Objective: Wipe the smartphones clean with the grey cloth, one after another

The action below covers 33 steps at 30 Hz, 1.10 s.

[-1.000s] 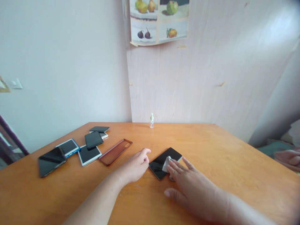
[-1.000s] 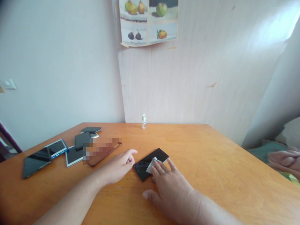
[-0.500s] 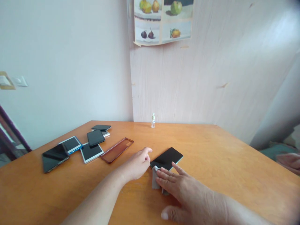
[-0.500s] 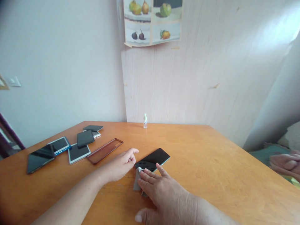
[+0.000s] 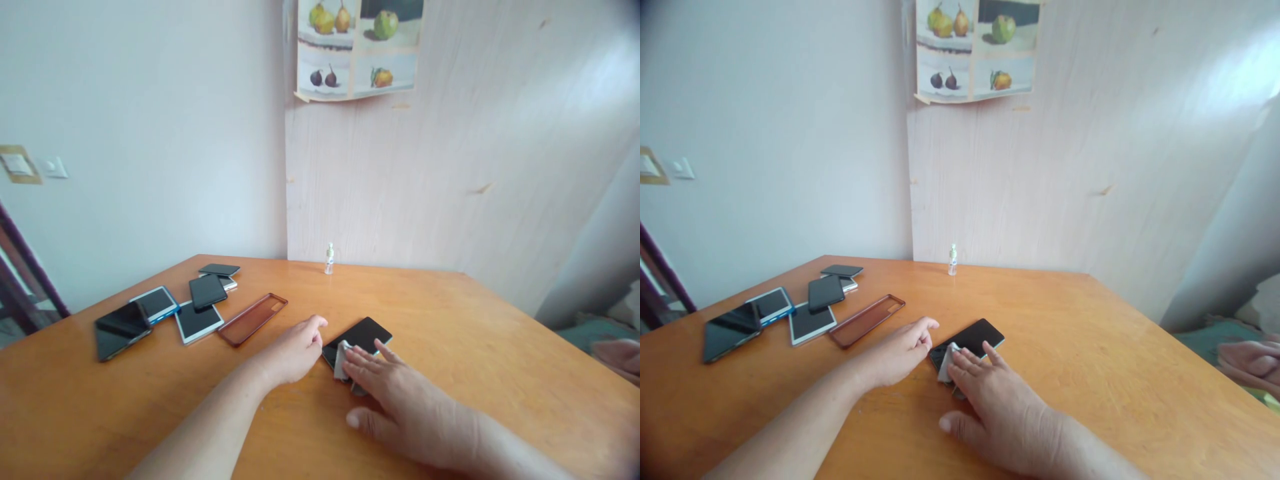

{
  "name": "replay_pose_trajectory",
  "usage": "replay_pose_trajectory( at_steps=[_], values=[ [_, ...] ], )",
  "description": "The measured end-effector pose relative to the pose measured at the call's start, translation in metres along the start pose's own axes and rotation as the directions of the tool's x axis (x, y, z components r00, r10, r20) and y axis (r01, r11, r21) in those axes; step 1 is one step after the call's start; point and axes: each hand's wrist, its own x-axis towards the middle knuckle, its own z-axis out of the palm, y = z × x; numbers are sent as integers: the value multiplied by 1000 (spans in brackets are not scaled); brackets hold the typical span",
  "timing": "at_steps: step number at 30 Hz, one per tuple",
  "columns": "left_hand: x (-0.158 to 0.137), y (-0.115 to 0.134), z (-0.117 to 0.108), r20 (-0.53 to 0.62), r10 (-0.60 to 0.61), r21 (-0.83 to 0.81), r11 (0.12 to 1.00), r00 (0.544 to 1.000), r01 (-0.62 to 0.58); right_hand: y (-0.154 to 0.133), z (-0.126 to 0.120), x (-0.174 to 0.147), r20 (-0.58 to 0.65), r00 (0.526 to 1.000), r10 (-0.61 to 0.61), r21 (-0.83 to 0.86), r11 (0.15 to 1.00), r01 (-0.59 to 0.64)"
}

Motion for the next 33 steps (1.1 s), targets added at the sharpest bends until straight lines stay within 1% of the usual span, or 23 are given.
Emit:
replay_pose_trajectory(
  at_steps=[2, 3, 4, 6, 8, 9, 10, 12, 15, 17, 18, 19, 20, 21, 23, 24, 25, 26, 27, 29, 31, 32, 33],
  values=[
    [0, -1, 0, 13, 1, 12, 1000, 1000, -1, -3, 1, 1, 26, 997, -75, 52, 996, 74],
    [1, -1, 0, 18, 2, 19, 1000, 1000, -3, 0, 2, 2, 16, 998, -65, 55, 996, 64],
    [1, -1, 0, 22, 3, 23, 1000, 1000, -3, 7, 4, 4, -8, 1000, -23, 41, 999, 23],
    [1, -1, 1, 24, 3, 28, 1000, 1000, -4, 28, 10, 9, -87, 988, 128, -8, 992, -129],
    [1, -2, 1, 17, 3, 25, 1000, 1000, -4, 49, 16, 14, -171, 945, 278, -46, 956, -290],
    [1, -3, 2, 10, 3, 22, 1000, 1000, -3, 56, 18, 16, -197, 926, 322, -56, 939, -338],
    [1, -4, 2, 1, 2, 18, 1000, 1000, -2, 60, 19, 17, -207, 918, 338, -61, 932, -357],
    [2, -6, 4, -17, -4, 9, 1000, 1000, 4, 55, 19, 18, -177, 940, 290, -55, 951, -304],
    [5, -9, 6, -52, -21, -4, 1000, 998, 21, 28, 15, 19, -73, 992, 101, -11, 995, -102],
    [6, -11, 7, -80, -40, -8, 999, 996, 39, 13, 13, 20, -19, 1000, -8, 19, 1000, 9],
    [7, -11, 7, -90, -49, -8, 999, 995, 48, 10, 13, 22, -6, 999, -32, 26, 999, 32],
    [7, -11, 6, -95, -54, -6, 999, 994, 54, 11, 13, 24, -6, 1000, -27, 25, 999, 27],
    [7, -11, 6, -95, -56, -3, 998, 994, 56, 15, 14, 26, -20, 1000, 7, 16, 1000, -7],
    [7, -10, 6, -93, -54, 1, 999, 994, 54, 22, 16, 29, -46, 997, 66, 1, 998, -66],
    [6, -9, 5, -88, -45, 7, 999, 995, 46, 38, 18, 32, -114, 971, 209, -31, 976, -214],
    [6, -9, 5, -90, -43, 8, 999, 995, 44, 45, 19, 33, -142, 955, 261, -43, 962, -270],
    [6, -9, 5, -93, -44, 6, 999, 995, 44, 48, 19, 33, -154, 946, 286, -50, 954, -296],
    [6, -9, 5, -94, -45, 4, 999, 995, 45, 48, 19, 32, -149, 949, 278, -52, 956, -288],
    [7, -10, 6, -96, -47, 2, 999, 994, 47, 45, 18, 31, -130, 962, 240, -49, 968, -248],
    [8, -11, 7, -97, -52, -1, 999, 994, 52, 31, 16, 28, -66, 992, 110, -26, 993, -112],
    [9, -13, 8, -106, -55, -5, 998, 993, 55, 19, 15, 27, -16, 1000, 2, 0, 1000, -2],
    [9, -13, 8, -111, -54, -6, 999, 992, 53, 16, 15, 27, -12, 1000, -12, 5, 1000, 12],
    [9, -13, 8, -115, -51, -7, 999, 992, 50, 17, 15, 28, -22, 1000, 8, 3, 1000, -8]
  ],
)
